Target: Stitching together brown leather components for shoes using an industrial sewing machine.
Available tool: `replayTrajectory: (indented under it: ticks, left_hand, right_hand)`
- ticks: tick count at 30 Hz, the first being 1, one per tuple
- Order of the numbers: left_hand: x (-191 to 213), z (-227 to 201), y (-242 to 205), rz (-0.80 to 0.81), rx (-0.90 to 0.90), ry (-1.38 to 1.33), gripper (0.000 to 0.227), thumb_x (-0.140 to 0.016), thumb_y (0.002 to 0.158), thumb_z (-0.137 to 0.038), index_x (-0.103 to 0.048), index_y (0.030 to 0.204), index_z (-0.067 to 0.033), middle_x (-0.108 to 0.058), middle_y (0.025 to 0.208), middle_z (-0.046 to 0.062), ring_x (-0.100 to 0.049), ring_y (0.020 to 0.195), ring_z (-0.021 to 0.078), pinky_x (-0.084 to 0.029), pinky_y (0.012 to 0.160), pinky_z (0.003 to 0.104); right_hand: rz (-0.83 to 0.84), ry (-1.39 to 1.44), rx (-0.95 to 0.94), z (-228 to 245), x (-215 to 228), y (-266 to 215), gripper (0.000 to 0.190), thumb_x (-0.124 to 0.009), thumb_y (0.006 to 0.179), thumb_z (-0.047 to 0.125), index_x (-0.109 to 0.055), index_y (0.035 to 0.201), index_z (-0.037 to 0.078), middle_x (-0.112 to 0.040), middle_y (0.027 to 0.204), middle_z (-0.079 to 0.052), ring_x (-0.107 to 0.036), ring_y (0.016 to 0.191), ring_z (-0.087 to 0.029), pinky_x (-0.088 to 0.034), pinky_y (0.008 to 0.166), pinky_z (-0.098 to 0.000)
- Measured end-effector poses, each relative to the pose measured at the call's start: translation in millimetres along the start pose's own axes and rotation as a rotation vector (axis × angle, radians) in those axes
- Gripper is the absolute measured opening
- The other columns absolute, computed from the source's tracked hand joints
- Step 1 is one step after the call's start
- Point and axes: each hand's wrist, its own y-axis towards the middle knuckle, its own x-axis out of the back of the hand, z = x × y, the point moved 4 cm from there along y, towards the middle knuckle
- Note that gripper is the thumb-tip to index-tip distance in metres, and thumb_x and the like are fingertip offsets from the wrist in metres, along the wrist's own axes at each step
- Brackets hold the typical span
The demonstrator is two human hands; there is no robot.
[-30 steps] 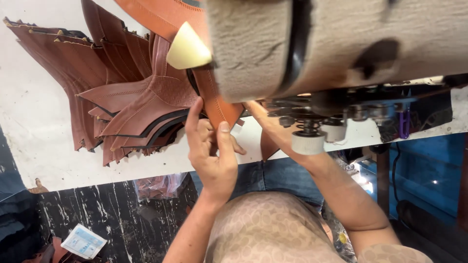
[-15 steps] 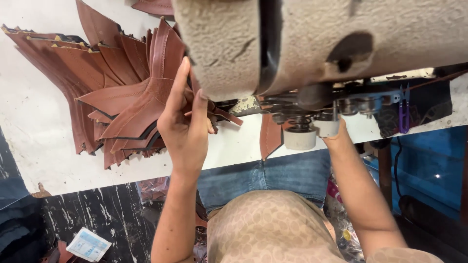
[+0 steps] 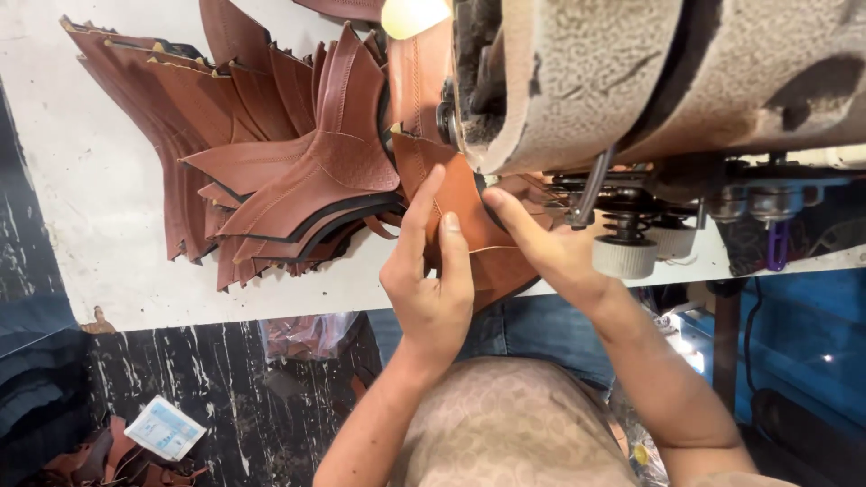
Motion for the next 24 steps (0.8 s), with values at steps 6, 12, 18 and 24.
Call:
replayTrajectory:
  ticks: [6, 12, 18, 24]
  left_hand:
    - [1, -17, 5, -0.057, -0.437, 0.008, 0.038, -0.056, 0.108, 0.003, -0.057, 0.146, -0.0005, -0.068, 0.143, 0.016, -0.070, 0.128, 0.0214, -0.054, 0.109, 0.029]
    - [-1, -18, 23, -0.034, -0.401, -0.062, 0.028, -0.057, 0.108, 0.004, -0.063, 0.135, 0.0011, -0.073, 0.129, 0.012, -0.072, 0.116, 0.0202, -0.055, 0.104, 0.029]
    - [6, -10, 11, 0.063, -0.296, 0.344, 0.032, -0.091, 0.088, -0.020, -0.064, 0.082, -0.0048, -0.062, 0.085, 0.012, -0.060, 0.066, 0.0217, -0.048, 0.063, 0.036]
    - [24, -20, 4, -0.025, -0.517, 0.226, 0.023, -0.064, 0.089, 0.008, -0.062, 0.108, -0.0055, -0.062, 0.108, 0.012, -0.060, 0.087, 0.0247, -0.050, 0.079, 0.036]
  right_hand:
    - [0.132, -0.903, 0.174, 57, -22, 11, 0.043, -0.045, 0.108, 0.012, -0.050, 0.149, 0.003, -0.061, 0.143, -0.006, -0.060, 0.129, -0.015, -0.046, 0.107, -0.0272]
    - [0.105, -0.855, 0.224, 75, -23, 1, 0.052, -0.054, 0.100, 0.010, -0.050, 0.152, 0.010, -0.058, 0.149, -0.004, -0.061, 0.131, -0.015, -0.052, 0.101, -0.0274]
    - [0.039, -1.684, 0.518, 53, -15, -3, 0.049, -0.053, 0.109, 0.015, -0.048, 0.157, 0.009, -0.059, 0.148, -0.005, -0.060, 0.126, -0.016, -0.045, 0.107, -0.0324]
    - [-0.011, -1.786, 0.621, 93, -33, 5, 0.045, -0.045, 0.107, 0.009, -0.045, 0.152, 0.000, -0.062, 0.145, -0.009, -0.062, 0.127, -0.017, -0.050, 0.104, -0.0293]
